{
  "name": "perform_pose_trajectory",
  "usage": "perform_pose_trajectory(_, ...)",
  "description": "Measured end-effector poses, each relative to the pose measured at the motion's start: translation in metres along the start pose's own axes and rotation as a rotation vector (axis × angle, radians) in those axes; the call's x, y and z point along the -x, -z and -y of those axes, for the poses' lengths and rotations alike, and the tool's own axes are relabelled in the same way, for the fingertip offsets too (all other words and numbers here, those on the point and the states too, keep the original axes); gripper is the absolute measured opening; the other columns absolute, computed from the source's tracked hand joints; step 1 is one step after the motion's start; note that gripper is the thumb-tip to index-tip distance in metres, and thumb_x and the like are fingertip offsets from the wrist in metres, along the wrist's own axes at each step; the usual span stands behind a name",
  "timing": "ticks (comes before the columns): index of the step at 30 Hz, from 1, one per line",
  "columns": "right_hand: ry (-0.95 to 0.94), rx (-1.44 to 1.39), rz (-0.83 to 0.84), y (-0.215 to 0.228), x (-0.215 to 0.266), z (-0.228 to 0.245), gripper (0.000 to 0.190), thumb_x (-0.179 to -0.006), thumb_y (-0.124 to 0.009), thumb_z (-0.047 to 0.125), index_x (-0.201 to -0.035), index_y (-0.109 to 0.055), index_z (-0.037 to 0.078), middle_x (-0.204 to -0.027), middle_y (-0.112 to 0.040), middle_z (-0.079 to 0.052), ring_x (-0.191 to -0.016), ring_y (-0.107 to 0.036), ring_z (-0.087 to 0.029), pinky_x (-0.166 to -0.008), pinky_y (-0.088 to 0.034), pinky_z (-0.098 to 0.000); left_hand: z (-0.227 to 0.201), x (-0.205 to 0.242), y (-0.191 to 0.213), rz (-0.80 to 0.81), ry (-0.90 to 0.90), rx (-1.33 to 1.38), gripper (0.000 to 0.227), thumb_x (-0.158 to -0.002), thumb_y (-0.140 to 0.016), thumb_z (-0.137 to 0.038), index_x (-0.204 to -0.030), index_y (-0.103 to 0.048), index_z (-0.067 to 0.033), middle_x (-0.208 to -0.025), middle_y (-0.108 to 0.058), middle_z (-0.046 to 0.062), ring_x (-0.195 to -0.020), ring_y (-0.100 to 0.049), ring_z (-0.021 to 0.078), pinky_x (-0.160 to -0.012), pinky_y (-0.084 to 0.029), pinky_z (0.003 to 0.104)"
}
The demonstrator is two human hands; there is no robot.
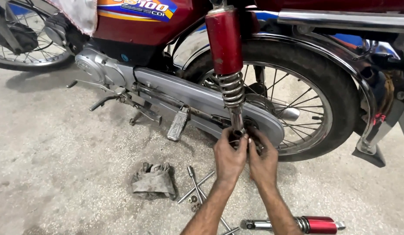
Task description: Removing the rear shock absorber from a motorcycle using a T-handle wrench and a screwdriver.
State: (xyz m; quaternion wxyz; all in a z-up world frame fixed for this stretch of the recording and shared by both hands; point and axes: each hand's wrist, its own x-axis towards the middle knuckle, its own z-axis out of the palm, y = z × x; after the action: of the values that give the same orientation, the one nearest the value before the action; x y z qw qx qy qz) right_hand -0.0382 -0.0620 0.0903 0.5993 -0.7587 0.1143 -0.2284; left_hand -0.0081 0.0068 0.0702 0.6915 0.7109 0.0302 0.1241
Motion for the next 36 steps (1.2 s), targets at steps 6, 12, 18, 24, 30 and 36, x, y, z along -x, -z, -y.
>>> perform_pose_trajectory(6,-0.048,-0.031,0.024,0.0,-0.003,0.003,0.034,-0.093,-0.059,0.001,-0.125,-0.066,0.008,-0.116,-0.071,-0.016,-0.104,-0.068,-0.026,-0.094,-0.053,-0.0447,-0.036,-0.014,0.028,-0.131,0.367,0.446,0.038,-0.086,-0.066,-0.008,-0.122,-0.058,0.0016,-0.1,-0.071,0.018,-0.085,-0.073,0.0262,-0.075,-0.062,0.037)
perform_pose_trajectory(12,-0.044,-0.048,-0.051,-0.012,-0.004,0.008,0.028,-0.087,-0.074,0.007,-0.114,-0.069,0.005,-0.102,-0.072,-0.015,-0.091,-0.07,-0.024,-0.076,-0.059,-0.0359,-0.029,-0.037,0.046,-0.112,0.357,0.566,0.045,-0.08,-0.062,-0.001,-0.124,-0.056,0.0047,-0.105,-0.064,0.018,-0.093,-0.067,0.0245,-0.082,-0.06,0.036)
perform_pose_trajectory(18,-0.056,0.009,-0.011,-0.023,0.013,0.005,0.029,-0.077,-0.083,0.006,-0.104,-0.072,0.006,-0.09,-0.074,-0.012,-0.081,-0.074,-0.022,-0.068,-0.062,-0.0317,-0.013,-0.036,0.041,-0.092,0.454,0.663,0.034,-0.09,-0.066,-0.02,-0.116,-0.065,0.003,-0.102,-0.071,0.02,-0.09,-0.073,0.0268,-0.078,-0.063,0.034)
perform_pose_trajectory(24,-0.018,0.081,0.044,-0.029,0.012,0.013,0.031,-0.088,-0.067,0.0,-0.118,-0.067,0.0,-0.107,-0.072,-0.023,-0.098,-0.072,-0.034,-0.08,-0.062,-0.0416,-0.005,-0.046,0.041,-0.101,0.459,0.637,0.035,-0.097,-0.06,-0.026,-0.114,-0.066,0.0048,-0.104,-0.072,0.023,-0.093,-0.073,0.031,-0.079,-0.062,0.036)
perform_pose_trajectory(30,0.283,0.168,0.037,-0.042,0.006,0.021,0.02,-0.087,-0.072,0.003,-0.105,-0.077,0.008,-0.099,-0.077,-0.014,-0.099,-0.072,-0.031,-0.086,-0.058,-0.0404,-0.001,-0.052,0.041,-0.087,0.602,0.855,0.029,-0.09,-0.069,-0.023,-0.106,-0.065,0.0011,-0.102,-0.069,0.02,-0.095,-0.071,0.0365,-0.081,-0.062,0.043)
perform_pose_trajectory(36,0.326,0.089,-0.074,-0.065,0.005,0.02,0.021,-0.077,-0.083,0.001,-0.097,-0.077,0.002,-0.086,-0.075,-0.016,-0.079,-0.075,-0.03,-0.069,-0.063,-0.036,0.027,-0.057,0.049,0.006,0.607,0.789,0.024,-0.091,-0.07,-0.022,-0.104,-0.071,-0.0015,-0.105,-0.071,0.018,-0.103,-0.069,0.0337,-0.092,-0.058,0.044)
